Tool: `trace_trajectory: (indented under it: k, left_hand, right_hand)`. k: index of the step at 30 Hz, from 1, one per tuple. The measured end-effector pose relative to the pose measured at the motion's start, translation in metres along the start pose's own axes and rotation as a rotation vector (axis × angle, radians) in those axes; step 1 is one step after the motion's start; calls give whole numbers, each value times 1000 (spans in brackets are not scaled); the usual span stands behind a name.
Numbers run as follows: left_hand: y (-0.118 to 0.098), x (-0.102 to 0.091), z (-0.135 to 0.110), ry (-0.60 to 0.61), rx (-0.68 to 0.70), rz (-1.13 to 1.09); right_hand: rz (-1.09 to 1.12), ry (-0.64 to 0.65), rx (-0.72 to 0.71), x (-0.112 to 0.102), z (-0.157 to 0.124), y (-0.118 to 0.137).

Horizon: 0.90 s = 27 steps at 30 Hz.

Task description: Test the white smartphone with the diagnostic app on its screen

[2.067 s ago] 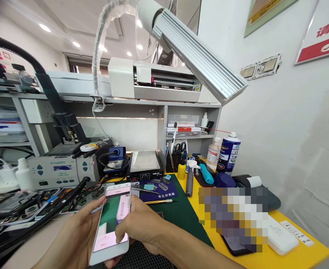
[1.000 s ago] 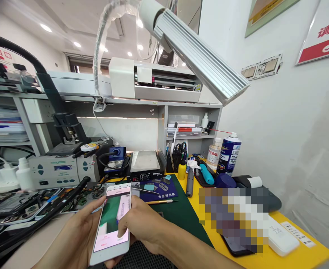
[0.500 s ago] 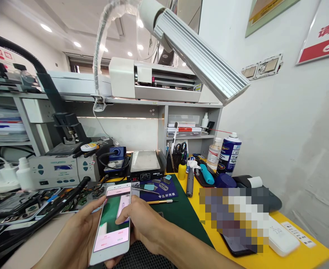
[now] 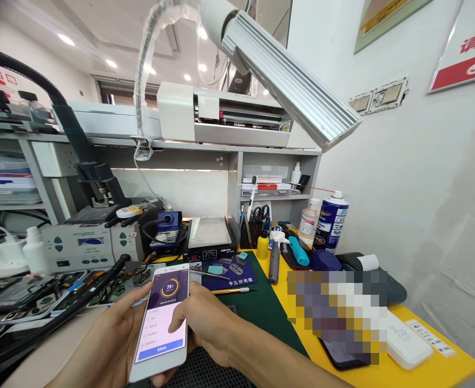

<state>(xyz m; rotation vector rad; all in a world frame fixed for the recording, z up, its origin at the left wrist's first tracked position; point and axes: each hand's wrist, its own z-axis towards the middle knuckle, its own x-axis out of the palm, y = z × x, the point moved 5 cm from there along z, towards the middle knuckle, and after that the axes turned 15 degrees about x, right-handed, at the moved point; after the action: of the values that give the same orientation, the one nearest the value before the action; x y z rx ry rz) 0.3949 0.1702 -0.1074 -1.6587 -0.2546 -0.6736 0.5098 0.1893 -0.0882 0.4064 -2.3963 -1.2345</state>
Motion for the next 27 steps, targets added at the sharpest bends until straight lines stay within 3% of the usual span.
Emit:
trace_trajectory:
  k: [13,27]
  left_hand:
    - [-4,8,-2,53,-1,20]
    - [-1,7,-2,30,0,26]
  right_hand:
    - [-87,103,-28,3,-4,3]
    - [-71,80,-32,4,-7,5]
